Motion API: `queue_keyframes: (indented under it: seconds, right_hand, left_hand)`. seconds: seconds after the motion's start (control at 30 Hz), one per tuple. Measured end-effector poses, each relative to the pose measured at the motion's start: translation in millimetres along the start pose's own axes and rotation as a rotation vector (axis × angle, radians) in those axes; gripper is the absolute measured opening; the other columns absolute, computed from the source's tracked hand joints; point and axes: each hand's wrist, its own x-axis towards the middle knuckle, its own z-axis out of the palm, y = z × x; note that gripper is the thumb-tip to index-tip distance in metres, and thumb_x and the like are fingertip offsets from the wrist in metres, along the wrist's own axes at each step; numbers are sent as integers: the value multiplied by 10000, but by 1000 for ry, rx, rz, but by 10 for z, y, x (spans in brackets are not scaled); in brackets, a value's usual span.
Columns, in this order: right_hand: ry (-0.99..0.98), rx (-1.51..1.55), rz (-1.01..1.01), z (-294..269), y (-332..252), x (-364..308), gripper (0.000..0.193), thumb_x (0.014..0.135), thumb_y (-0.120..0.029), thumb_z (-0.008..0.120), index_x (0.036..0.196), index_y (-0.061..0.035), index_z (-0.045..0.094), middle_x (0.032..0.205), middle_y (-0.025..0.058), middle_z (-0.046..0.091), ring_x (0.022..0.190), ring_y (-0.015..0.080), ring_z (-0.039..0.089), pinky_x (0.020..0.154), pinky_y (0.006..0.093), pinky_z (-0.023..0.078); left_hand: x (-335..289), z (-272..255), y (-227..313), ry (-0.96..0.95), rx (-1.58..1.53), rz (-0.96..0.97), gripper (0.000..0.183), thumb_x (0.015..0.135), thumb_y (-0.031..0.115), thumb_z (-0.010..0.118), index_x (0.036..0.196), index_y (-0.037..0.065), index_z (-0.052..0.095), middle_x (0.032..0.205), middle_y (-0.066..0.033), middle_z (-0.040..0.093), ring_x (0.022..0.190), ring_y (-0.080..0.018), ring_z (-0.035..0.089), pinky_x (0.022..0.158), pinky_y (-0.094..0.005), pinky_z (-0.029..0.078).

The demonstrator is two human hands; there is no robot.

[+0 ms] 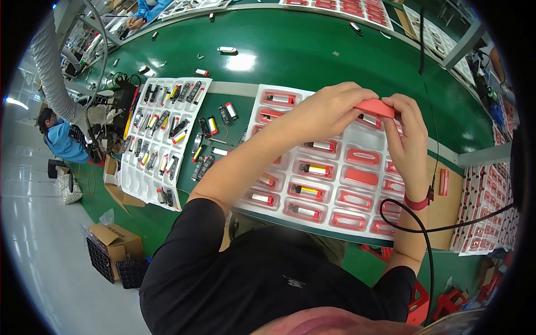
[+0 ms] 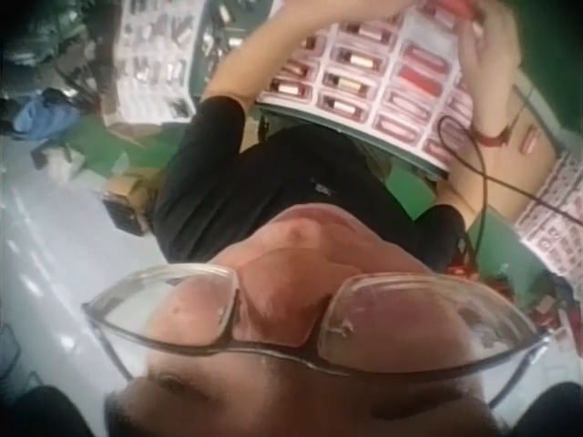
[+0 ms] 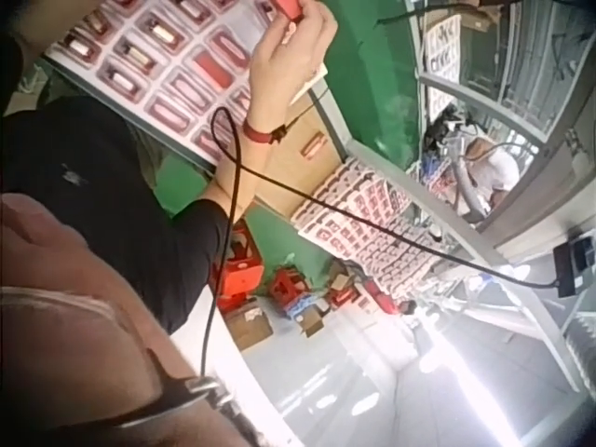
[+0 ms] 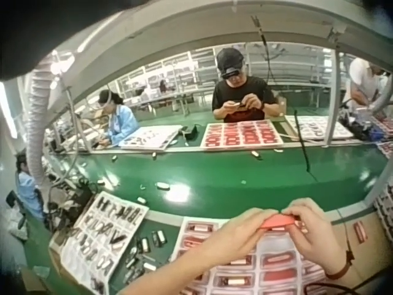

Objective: The person assembles small electronic pod components and lithium batteries into plastic housings by hand, then places the completed assemblies into plastic sorting trays.

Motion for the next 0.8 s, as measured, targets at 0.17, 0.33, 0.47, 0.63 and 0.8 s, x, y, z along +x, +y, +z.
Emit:
queue_keyframes:
  seconds: [0.17, 0.33, 0.47, 0.63, 0.8]
  right_hand:
    - [13, -106, -34, 46, 31, -32, 279, 893, 91, 626, 1164, 28, 622, 1118, 179, 668, 937, 307, 679, 824, 353, 551]
    - [-1, -99, -66, -70, -61, -7, 302, 859, 87, 659, 1153, 21, 637, 1083, 172, 681, 932, 298, 677, 807, 341, 547]
    - [79, -28, -129, -63, -138, -4, 271, 856, 65, 680, 1123, 15, 673, 1011, 136, 694, 885, 213, 668, 765, 302, 528]
    - [-332, 274, 546, -297, 393, -267, 167, 955, -38, 654, 1102, 34, 686, 849, 20, 662, 750, 54, 566, 674, 224, 468]
    - [-451, -129, 344, -100, 621, -315, 148, 937, -143, 660, 962, 1, 687, 727, 127, 657, 643, 250, 624, 625, 366, 487]
  left_hand:
    - [-17, 72, -2, 56, -14, -17, 376, 899, -2, 639, 1274, 19, 631, 1099, -159, 676, 950, -340, 683, 792, -391, 562]
    - [36, -34, 85, 81, 111, 147, 379, 882, 4, 671, 1261, 26, 663, 1111, -154, 687, 986, -333, 685, 811, -386, 563]
    - [0, -162, 157, 19, -32, 47, 368, 932, 76, 664, 1297, 32, 666, 1143, -158, 689, 1020, -320, 691, 856, -388, 563]
    - [-2, -474, -808, -234, 122, -385, 366, 996, 325, 619, 1236, 66, 714, 1200, -163, 721, 1053, -316, 706, 931, -407, 556]
    - [-630, -1750, -2657, -203, 955, -747, 519, 876, 137, 644, 1394, 157, 622, 1462, -155, 577, 1334, -357, 559, 1111, -447, 462]
